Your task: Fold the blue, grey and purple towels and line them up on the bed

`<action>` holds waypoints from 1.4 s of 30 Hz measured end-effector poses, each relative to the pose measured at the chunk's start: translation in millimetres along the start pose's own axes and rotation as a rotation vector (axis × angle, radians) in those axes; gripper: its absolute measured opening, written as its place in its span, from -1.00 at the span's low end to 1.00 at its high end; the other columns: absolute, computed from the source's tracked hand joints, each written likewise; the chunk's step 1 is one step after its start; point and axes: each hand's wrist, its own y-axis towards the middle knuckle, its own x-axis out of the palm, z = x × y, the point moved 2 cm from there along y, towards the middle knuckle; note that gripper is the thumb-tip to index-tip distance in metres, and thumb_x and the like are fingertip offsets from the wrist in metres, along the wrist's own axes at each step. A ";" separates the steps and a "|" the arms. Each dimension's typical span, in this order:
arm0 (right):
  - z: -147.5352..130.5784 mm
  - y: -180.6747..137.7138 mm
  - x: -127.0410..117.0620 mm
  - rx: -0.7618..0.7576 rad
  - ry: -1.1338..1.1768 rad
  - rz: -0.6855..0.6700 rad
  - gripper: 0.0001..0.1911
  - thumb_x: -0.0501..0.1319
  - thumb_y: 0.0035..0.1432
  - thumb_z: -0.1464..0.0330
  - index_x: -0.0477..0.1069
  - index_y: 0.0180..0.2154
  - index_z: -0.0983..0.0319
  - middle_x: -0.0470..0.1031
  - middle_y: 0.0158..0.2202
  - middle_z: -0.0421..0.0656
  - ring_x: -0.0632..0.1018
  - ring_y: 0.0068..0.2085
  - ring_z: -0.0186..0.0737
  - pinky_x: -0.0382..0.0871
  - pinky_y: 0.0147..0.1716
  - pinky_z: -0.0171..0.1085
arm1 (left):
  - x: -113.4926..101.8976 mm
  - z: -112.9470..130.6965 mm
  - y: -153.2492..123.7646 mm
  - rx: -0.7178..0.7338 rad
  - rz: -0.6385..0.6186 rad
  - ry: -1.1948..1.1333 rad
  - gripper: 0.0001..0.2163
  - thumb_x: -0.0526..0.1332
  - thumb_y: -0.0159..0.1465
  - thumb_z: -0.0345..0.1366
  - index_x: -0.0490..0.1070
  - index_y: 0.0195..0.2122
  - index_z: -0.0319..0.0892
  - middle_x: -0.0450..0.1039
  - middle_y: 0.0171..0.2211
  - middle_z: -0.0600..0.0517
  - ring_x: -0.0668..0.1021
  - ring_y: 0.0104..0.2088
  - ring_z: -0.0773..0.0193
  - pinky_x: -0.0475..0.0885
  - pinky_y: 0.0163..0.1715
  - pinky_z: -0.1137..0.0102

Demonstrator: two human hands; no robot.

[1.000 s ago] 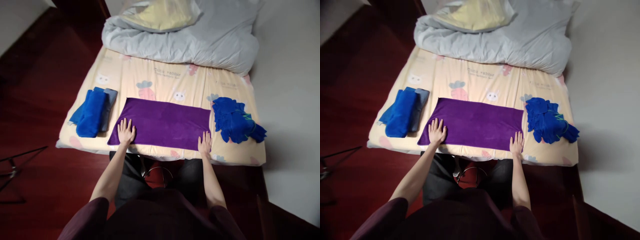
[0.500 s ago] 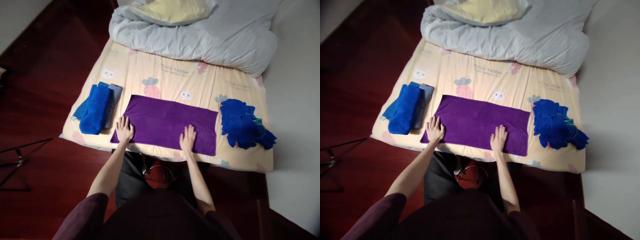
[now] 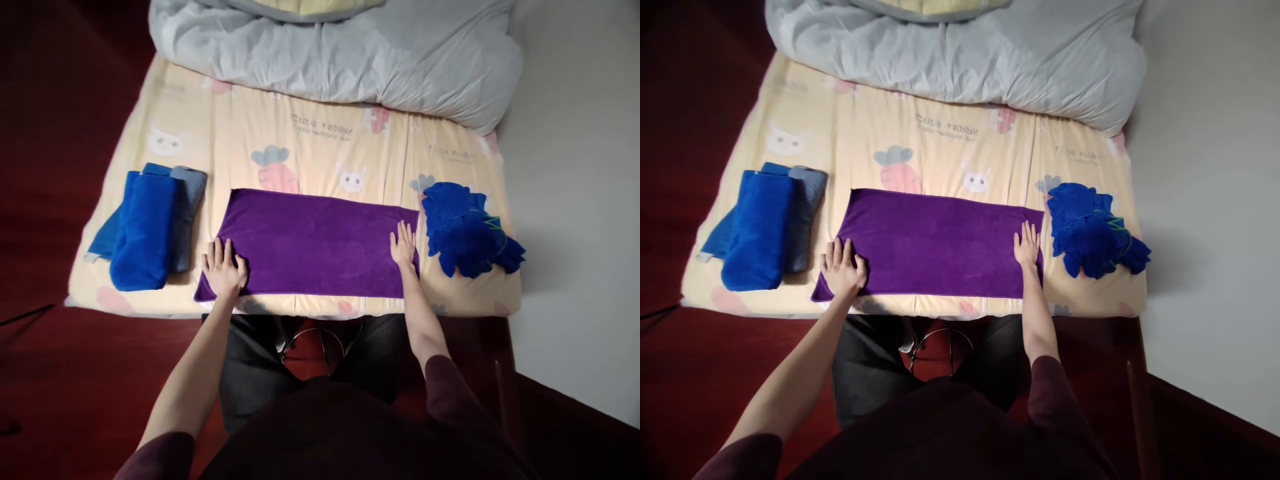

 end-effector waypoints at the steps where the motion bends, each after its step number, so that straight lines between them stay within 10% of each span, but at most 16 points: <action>1: 6.4 2.4 -3.5 -0.006 -0.022 0.008 -0.35 -0.14 0.52 0.23 0.07 0.49 0.39 0.00 0.55 -0.02 -0.05 0.56 -0.08 -0.31 0.53 0.04 | -1.0 1.6 0.1 -0.007 0.009 -0.009 -0.36 0.04 0.39 -0.22 0.10 0.51 -0.16 -0.03 0.54 -0.16 0.03 0.53 -0.08 -0.13 0.48 -0.15; 8: -37.4 11.0 14.2 -0.175 -0.065 0.070 -0.34 -0.15 0.52 0.19 0.05 0.50 0.34 -0.10 0.57 0.00 -0.11 0.57 -0.05 -0.28 0.52 0.12 | -6.9 11.1 0.3 -0.044 0.021 -0.094 -0.38 0.03 0.39 -0.18 0.20 0.47 -0.25 0.03 0.52 -0.21 0.04 0.53 -0.10 -0.18 0.49 -0.08; 13: 21.8 57.2 1.6 0.151 0.017 0.123 -0.36 -0.20 0.51 0.25 0.12 0.46 0.39 0.04 0.53 0.09 0.04 0.54 -0.01 -0.11 0.49 0.16 | -5.8 9.9 -0.1 -0.007 0.072 -0.089 -0.39 0.06 0.40 -0.18 0.22 0.47 -0.21 0.08 0.50 -0.22 0.11 0.51 -0.14 -0.11 0.48 -0.12; 17: 67.7 90.0 -20.4 0.098 0.055 0.125 -0.42 -0.04 0.45 0.34 0.25 0.39 0.41 0.28 0.42 0.16 0.29 0.42 -0.02 0.13 0.43 0.01 | -1.6 6.6 0.1 0.028 0.114 -0.074 -0.40 0.07 0.40 -0.17 0.24 0.46 -0.18 0.12 0.49 -0.19 0.17 0.48 -0.19 -0.04 0.46 -0.17; 26: 73.3 147.0 -45.9 0.152 0.024 -0.014 -0.68 0.11 0.43 0.46 0.48 0.09 0.50 0.57 0.03 0.09 0.53 -0.15 -0.33 0.43 0.02 -0.36 | -2.1 6.7 -0.3 0.029 0.090 -0.056 -0.37 0.07 0.39 -0.17 0.15 0.51 0.00 0.05 0.53 -0.04 0.15 0.49 -0.23 -0.01 0.45 -0.24; 31: 33.9 117.8 -34.3 0.169 -0.039 0.168 -0.59 -0.05 0.52 0.45 0.37 0.24 0.45 0.37 0.28 0.16 0.39 0.22 -0.16 0.22 0.32 -0.10 | -4.5 8.6 -1.1 0.007 0.086 -0.056 -0.35 0.07 0.38 -0.16 0.12 0.51 0.05 0.03 0.53 0.00 0.14 0.49 -0.25 -0.02 0.45 -0.26; 36: 0.5 59.3 3.2 -0.233 -0.009 0.062 -0.44 -0.04 0.54 0.23 0.17 0.44 0.28 0.10 0.52 -0.04 0.10 0.51 -0.09 -0.10 0.50 -0.01 | -2.1 8.9 1.7 0.008 0.081 -0.059 -0.37 0.07 0.39 -0.16 0.17 0.50 -0.03 0.07 0.52 -0.08 0.14 0.49 -0.19 -0.04 0.46 -0.20; 42: 35.6 76.4 3.4 0.115 -0.031 0.076 -0.36 -0.11 0.53 0.26 0.02 0.48 0.46 -0.02 0.55 0.08 -0.05 0.54 -0.12 -0.22 0.51 0.03 | -1.0 3.5 0.2 -0.011 0.046 -0.015 -0.41 0.04 0.41 -0.19 0.22 0.45 -0.22 0.06 0.51 -0.22 0.10 0.51 -0.16 -0.07 0.47 -0.20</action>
